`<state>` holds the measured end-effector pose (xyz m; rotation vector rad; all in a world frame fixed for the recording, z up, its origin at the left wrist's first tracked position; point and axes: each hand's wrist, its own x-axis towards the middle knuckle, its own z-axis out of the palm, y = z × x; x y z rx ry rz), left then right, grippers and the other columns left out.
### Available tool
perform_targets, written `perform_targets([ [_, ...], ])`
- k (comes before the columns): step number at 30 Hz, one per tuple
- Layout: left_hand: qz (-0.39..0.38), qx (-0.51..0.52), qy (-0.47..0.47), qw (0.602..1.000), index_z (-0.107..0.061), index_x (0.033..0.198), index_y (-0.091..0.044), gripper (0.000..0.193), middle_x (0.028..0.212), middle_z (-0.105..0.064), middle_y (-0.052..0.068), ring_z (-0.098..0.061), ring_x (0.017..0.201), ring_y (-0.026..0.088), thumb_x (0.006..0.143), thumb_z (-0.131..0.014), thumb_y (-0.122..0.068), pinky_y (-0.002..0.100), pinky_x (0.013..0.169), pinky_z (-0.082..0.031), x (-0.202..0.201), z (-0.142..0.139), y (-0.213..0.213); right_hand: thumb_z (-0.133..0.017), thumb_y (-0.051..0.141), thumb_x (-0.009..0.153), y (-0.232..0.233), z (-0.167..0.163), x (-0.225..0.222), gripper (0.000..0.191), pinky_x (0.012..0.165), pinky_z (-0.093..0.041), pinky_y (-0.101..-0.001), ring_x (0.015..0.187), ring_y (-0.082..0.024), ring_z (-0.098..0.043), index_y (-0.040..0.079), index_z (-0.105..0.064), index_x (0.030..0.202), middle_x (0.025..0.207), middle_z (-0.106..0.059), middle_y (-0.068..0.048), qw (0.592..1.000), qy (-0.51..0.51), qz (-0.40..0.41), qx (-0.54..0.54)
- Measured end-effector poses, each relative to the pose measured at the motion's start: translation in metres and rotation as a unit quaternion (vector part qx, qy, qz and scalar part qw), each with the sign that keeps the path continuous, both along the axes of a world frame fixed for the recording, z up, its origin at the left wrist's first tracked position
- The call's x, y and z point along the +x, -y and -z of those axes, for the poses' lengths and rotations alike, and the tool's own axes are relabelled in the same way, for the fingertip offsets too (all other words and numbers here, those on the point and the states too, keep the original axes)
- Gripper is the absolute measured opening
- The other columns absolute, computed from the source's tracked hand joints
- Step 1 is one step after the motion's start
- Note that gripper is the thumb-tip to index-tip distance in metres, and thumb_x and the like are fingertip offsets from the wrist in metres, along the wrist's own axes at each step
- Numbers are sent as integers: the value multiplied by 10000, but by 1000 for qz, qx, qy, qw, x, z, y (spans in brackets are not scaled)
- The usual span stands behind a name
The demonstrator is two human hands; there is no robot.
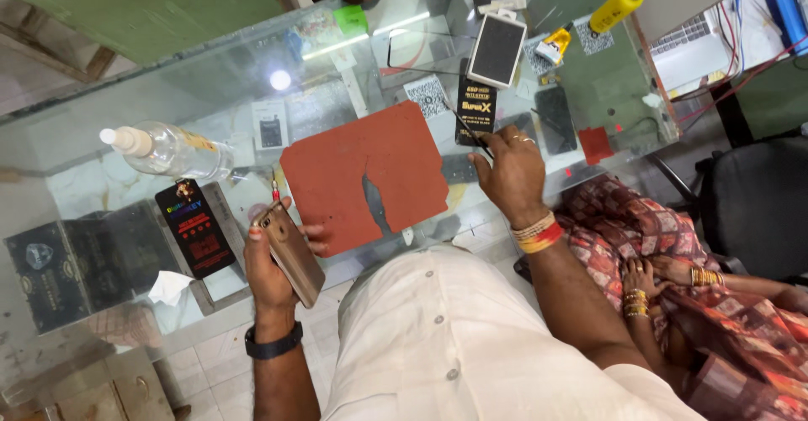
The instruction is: The person handles a small black phone, uses a precision screwdriver to remove screws, and then uses a prying tool to open the back cover. The person also handles a green feature phone and a silver smartphone, applying adhesive to the back of the silver phone.
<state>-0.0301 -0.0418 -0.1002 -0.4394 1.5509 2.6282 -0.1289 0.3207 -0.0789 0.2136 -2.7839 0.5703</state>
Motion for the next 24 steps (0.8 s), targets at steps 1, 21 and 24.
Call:
perform_targets([
  [1,-10,-13,-1,1000,-472,1481,30,759,978,-706,257,-718,778,315,1061,-361,-593,412,696,-608,-1,-1,-2,-754,153,870,2,7,-8,151,756,-510,-461,870,-351,-643,41,-720,965,923,-661,-137,1000,0,12,12],
  [21,-63,96,-17,993,-530,1396,49,756,1486,-558,250,-709,843,310,1075,-345,-610,495,683,-614,-9,19,-67,-807,243,904,-15,13,-19,379,693,-536,-453,830,-328,-687,20,-683,1185,970,-686,-146,987,99,-82,-96],
  [24,-59,131,-13,990,-521,1397,37,749,1501,-550,240,-712,847,314,1070,-341,-612,490,692,-620,-11,24,-89,-815,234,902,-43,12,-20,334,721,-534,-451,870,-338,-681,34,-705,1146,983,-689,-146,987,102,-86,-94],
])
